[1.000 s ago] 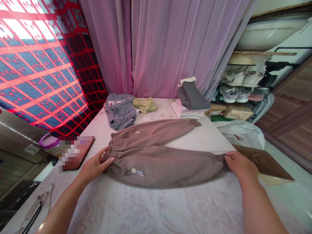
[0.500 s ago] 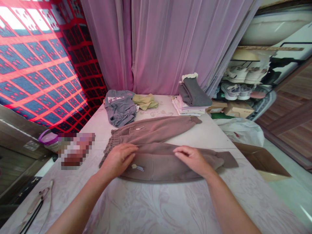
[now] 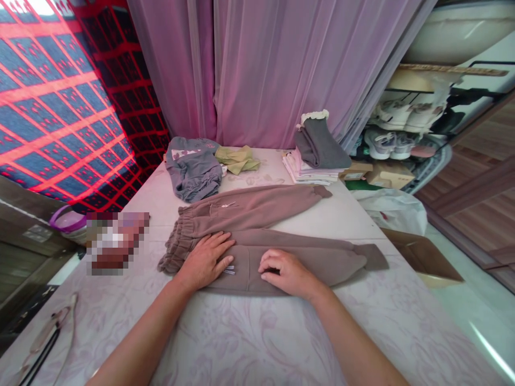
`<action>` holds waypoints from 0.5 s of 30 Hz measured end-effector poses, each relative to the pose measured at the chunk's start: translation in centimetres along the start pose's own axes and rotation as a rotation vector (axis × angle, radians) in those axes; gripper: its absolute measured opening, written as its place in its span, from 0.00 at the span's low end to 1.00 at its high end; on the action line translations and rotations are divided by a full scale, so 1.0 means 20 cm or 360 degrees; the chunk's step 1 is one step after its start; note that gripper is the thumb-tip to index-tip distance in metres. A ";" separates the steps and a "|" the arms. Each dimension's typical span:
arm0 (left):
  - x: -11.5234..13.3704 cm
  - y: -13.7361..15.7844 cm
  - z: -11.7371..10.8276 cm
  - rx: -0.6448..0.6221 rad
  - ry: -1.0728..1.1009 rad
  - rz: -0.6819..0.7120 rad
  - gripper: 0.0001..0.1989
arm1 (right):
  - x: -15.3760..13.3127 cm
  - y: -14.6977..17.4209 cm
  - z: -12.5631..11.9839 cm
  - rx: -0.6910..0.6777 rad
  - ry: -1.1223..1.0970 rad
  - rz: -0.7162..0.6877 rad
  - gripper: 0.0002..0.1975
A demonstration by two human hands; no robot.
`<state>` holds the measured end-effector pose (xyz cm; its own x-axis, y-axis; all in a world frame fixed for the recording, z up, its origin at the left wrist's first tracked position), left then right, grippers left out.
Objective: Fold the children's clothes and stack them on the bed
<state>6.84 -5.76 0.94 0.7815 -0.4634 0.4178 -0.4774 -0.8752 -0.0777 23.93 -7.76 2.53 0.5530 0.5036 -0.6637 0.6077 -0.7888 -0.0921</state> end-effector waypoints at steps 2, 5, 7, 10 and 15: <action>0.00 0.00 0.00 0.0017 0.0015 0.0007 0.24 | -0.02 -0.01 0.02 -0.0021 0.0139 0.0017 0.06; 0.01 0.00 -0.01 0.0031 0.0004 0.0022 0.23 | -0.04 -0.01 0.03 -0.0014 0.0172 0.0025 0.08; 0.01 0.00 0.00 0.0027 -0.0038 0.0034 0.23 | -0.01 0.00 0.01 0.0063 -0.0027 0.0030 0.08; 0.00 0.00 0.00 0.0026 -0.0126 0.0046 0.23 | 0.13 0.01 -0.05 0.0278 -0.0727 0.0182 0.08; 0.01 0.01 0.00 0.0057 -0.0168 0.0090 0.22 | 0.45 0.09 -0.15 0.0886 -0.2011 0.0476 0.26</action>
<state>6.86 -5.92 1.08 0.7925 -0.5226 0.3145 -0.5088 -0.8508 -0.1316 31.65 -3.54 -1.32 -0.4373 -0.1215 -0.8911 0.0944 -0.9916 0.0888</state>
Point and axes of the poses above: each hand's wrist, its own y-axis away from the middle knuckle, its own z-axis out of the palm, x = y × z, the point moved 9 cm from there along -y, towards the middle knuckle, and after that the axes turned 1 degree about y, right-handed, at the moved point
